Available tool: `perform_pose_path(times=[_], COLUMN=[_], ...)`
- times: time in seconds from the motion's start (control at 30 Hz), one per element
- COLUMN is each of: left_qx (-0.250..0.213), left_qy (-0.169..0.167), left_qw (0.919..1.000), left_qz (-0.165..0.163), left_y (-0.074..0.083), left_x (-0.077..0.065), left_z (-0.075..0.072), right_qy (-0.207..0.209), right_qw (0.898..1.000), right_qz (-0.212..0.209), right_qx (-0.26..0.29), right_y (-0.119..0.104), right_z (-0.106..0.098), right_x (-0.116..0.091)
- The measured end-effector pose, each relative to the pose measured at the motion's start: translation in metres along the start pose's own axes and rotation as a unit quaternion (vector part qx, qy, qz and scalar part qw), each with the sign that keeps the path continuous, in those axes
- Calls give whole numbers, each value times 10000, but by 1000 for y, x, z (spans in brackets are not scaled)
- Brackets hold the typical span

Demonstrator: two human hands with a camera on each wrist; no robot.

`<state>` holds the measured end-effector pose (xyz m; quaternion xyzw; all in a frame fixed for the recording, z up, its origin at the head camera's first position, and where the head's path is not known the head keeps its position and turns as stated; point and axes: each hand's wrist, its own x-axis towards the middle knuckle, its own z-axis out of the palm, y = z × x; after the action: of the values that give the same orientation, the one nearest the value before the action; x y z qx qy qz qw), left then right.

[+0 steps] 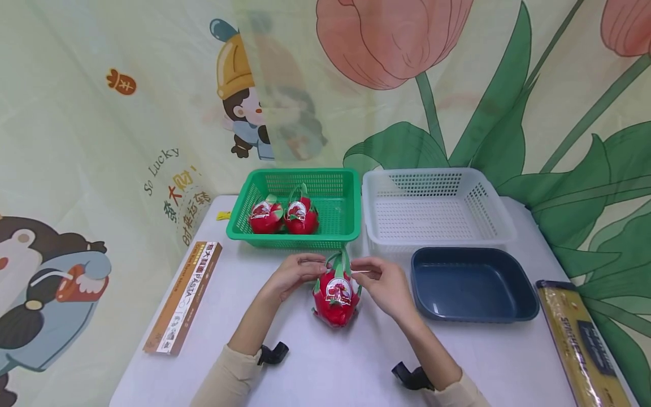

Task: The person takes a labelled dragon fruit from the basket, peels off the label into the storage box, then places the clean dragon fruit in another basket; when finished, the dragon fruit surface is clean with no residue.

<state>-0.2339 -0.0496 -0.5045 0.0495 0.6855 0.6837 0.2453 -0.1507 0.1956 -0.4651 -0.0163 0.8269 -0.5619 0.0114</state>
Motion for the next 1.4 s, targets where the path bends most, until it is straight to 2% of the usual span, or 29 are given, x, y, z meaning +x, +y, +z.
perform_pose_path(times=[0.1, 0.23, 0.57, 0.67, 0.87, 1.03, 1.2, 1.4], left_qx=[56, 41, -119, -168, -217, -204, -76, -33], left_qy=[-12, -9, 141, 216, 360, 523, 692, 655], left_qw=[10000, 10000, 9998, 9996, 9991, 9983, 9975, 9977], left_qz=[14, 40, 45, 16, 52, 122, 137, 159], left_y=[-1, -2, -5, -5, -6, -9, -8, -10], left_x=[1, 1, 0, 0, 2, 2, 1, 3], left_z=[-1, -2, 1, 1, 3, 5, 7, 7], right_qy=[-443, -690, -997, -987, -935, -956, -1141, -1406], right_qw=[9988, 9972, 9920, 9914, 9885, 9822, 9765, 9673], right_qz=[64, 157, 567, 668, 738, 925, 922, 1050], right_qx=[200, 249, 518, 541, 933, 1328, 1581, 1834], right_y=[-3, -3, 6, 8, 12, 13, 17, 23], right_z=[1, 1, -3, -2, 2, 2, 2, -1], right_x=[4, 7, 15, 17, 19, 20, 23, 23])
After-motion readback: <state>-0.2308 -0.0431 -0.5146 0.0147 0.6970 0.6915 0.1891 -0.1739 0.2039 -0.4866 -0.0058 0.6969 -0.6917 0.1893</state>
